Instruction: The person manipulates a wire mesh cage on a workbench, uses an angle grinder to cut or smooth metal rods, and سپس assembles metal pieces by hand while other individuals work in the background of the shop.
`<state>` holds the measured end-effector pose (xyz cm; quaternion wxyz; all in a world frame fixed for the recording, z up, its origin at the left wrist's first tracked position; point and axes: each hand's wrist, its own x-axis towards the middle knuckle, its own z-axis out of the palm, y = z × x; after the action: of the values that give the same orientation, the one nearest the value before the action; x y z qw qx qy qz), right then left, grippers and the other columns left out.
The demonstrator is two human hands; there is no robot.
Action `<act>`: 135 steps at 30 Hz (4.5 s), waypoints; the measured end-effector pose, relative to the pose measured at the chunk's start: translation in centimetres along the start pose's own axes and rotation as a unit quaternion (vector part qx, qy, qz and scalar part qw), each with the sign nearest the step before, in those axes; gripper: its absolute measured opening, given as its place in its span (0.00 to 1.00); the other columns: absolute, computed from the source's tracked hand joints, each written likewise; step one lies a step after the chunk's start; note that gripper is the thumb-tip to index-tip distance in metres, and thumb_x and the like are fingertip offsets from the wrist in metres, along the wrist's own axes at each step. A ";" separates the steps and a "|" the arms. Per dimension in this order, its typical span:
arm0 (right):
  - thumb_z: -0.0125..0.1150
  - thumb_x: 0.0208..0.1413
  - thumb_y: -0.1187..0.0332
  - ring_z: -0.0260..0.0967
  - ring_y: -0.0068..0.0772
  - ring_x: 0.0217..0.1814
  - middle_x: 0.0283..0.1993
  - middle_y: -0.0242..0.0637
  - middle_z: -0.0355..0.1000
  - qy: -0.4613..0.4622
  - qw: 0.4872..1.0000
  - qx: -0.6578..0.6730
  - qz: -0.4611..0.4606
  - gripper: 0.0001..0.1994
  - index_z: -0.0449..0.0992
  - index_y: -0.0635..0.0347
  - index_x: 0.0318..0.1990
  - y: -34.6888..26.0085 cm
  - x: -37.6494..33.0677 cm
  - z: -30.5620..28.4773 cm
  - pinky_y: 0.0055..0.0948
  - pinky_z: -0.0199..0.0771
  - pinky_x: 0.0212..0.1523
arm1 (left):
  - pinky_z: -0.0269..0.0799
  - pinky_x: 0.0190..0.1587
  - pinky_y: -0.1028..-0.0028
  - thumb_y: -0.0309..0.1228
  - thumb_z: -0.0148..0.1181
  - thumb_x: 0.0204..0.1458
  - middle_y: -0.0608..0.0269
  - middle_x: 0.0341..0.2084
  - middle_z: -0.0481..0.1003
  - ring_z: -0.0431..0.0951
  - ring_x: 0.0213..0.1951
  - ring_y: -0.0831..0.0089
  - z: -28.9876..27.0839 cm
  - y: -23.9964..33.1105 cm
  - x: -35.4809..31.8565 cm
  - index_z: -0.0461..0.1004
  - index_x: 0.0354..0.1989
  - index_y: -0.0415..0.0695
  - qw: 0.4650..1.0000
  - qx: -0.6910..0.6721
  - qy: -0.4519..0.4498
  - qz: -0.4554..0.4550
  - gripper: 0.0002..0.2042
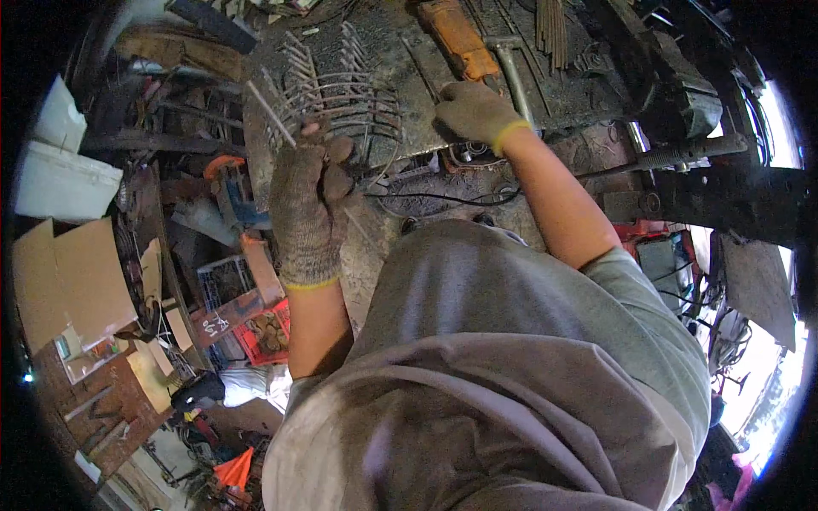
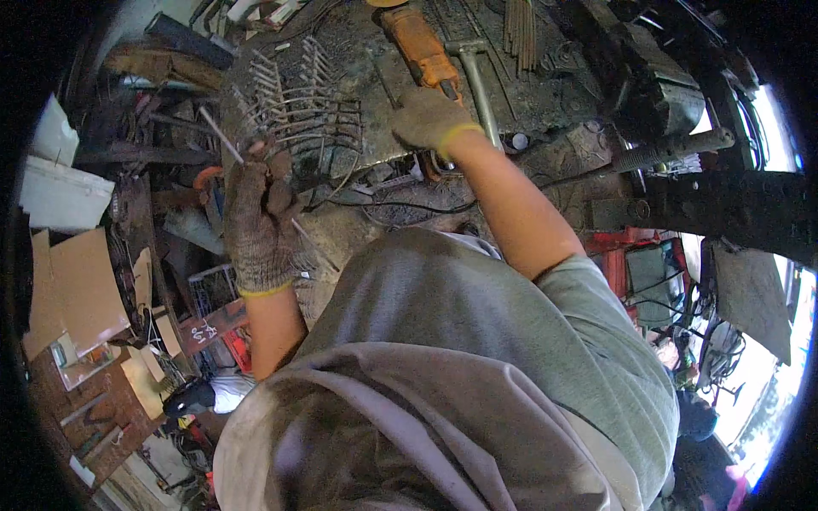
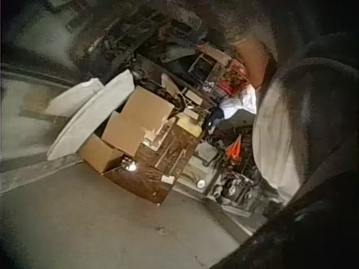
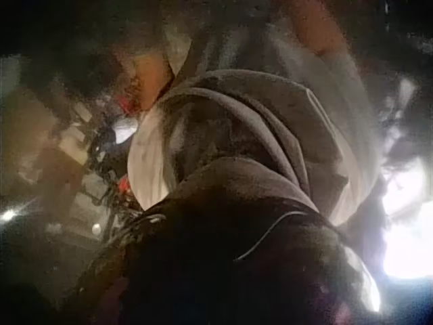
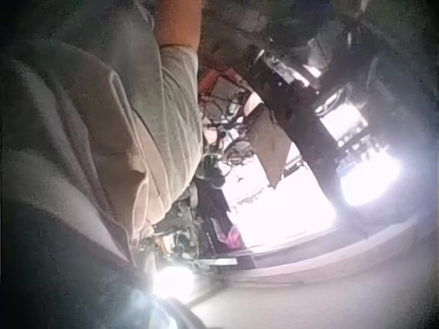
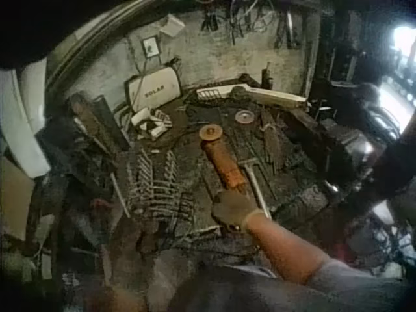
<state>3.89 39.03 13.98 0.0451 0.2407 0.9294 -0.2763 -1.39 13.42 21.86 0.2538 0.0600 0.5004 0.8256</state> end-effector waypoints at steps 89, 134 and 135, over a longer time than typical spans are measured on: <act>0.61 0.60 0.57 0.75 0.38 0.46 0.42 0.41 0.78 -0.092 0.918 0.299 -0.245 0.18 0.77 0.62 0.49 1.3 -9.1 0.2 0.37 0.72 0.52 | 0.64 0.19 0.80 0.37 0.58 0.62 0.66 0.24 0.73 0.66 0.18 0.82 9.2 -1.7 3.0 0.70 0.47 0.46 0.988 0.128 -0.080 -0.039 0.10; 0.61 0.62 0.64 0.71 0.22 0.42 0.44 0.30 0.75 -0.087 0.818 0.523 -0.224 0.16 0.76 0.63 0.53 1.0 -9.1 -3.4 0.25 0.72 0.46 | 0.63 0.19 0.76 0.33 0.57 0.61 0.67 0.17 0.72 0.70 0.17 0.80 4.9 -2.0 -3.7 0.75 0.37 0.39 0.874 0.461 -0.152 -0.028 0.09; 0.62 0.61 0.64 0.70 0.21 0.42 0.43 0.30 0.75 -0.111 0.806 0.548 -0.196 0.15 0.76 0.64 0.51 1.0 -9.4 -3.2 0.24 0.71 0.45 | 0.63 0.20 0.75 0.33 0.57 0.61 0.66 0.17 0.72 0.70 0.17 0.80 4.8 -1.7 -4.2 0.75 0.37 0.39 0.887 0.434 -0.148 -0.055 0.09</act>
<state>12.83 37.55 18.25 -0.0465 0.0054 0.6395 -0.7673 4.49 15.84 23.41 0.3181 0.2579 0.7679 0.4927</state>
